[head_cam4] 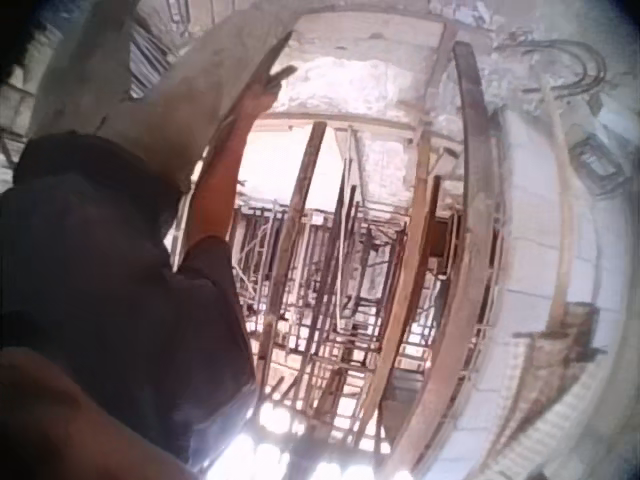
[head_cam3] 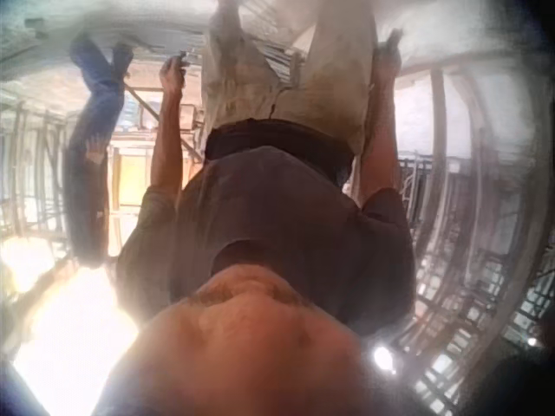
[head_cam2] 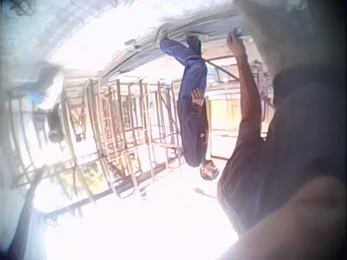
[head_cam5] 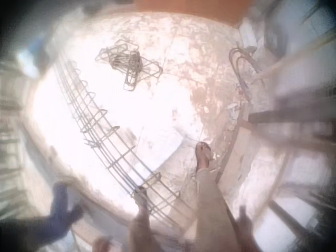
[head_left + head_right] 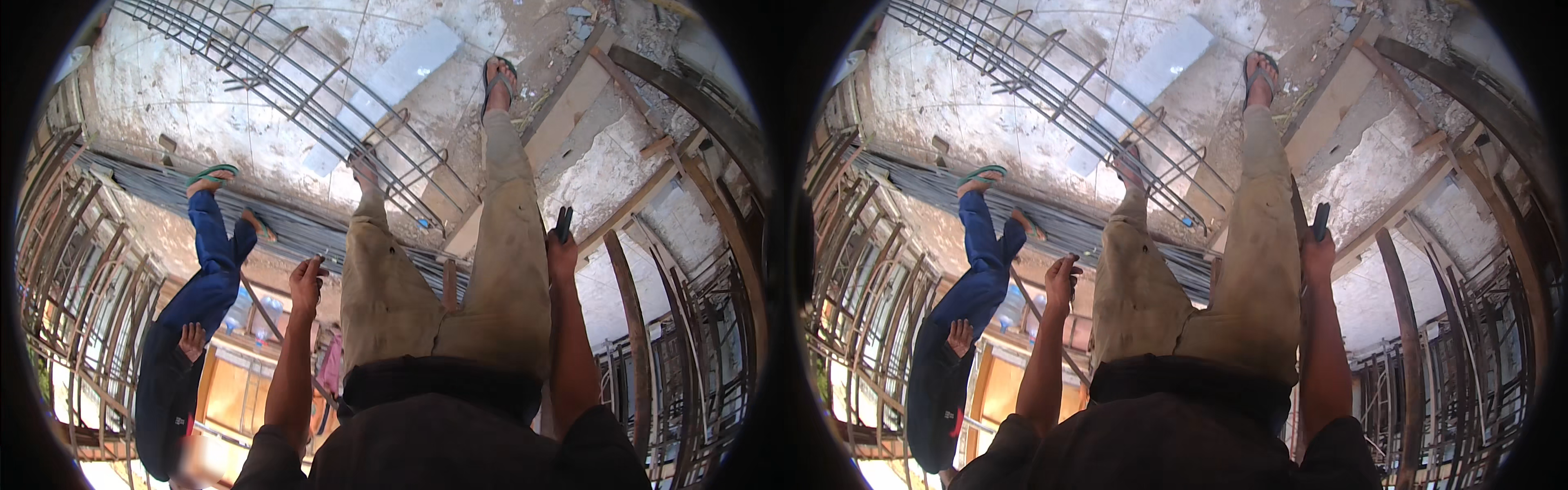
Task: The person assembles a rebar cage by positioning metal bars into a rectangular framework and securing the intersections with wire using pliers.
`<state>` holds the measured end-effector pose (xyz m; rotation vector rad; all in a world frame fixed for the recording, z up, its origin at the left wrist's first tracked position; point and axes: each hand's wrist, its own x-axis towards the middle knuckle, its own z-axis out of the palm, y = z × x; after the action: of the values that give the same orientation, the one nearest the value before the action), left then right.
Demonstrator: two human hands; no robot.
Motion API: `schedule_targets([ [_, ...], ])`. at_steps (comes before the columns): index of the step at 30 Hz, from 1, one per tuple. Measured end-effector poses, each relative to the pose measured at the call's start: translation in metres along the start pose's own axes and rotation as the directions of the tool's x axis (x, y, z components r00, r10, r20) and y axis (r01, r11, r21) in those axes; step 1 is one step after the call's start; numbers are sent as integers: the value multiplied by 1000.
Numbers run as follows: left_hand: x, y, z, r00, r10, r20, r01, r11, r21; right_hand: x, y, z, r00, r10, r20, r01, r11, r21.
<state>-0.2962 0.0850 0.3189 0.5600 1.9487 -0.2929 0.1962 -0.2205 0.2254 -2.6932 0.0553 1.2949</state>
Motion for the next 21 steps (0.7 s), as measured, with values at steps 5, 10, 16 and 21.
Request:
schedule_targets([
  [5,-50,2,73,987,131,-91,-126,990,64,59,-31,-83,987,80,137,-116,953,281],
  [10,-92,46,123,976,194,-101,-192,981,24,103,-19,-143,972,139,191,-171,971,167],
  [16,-123,58,140,959,211,-187,-218,976,-20,144,-20,-152,959,87,269,-136,976,169],
  [21,-147,74,141,957,188,-222,-184,982,39,156,-78,-150,960,-5,281,-55,977,204],
])
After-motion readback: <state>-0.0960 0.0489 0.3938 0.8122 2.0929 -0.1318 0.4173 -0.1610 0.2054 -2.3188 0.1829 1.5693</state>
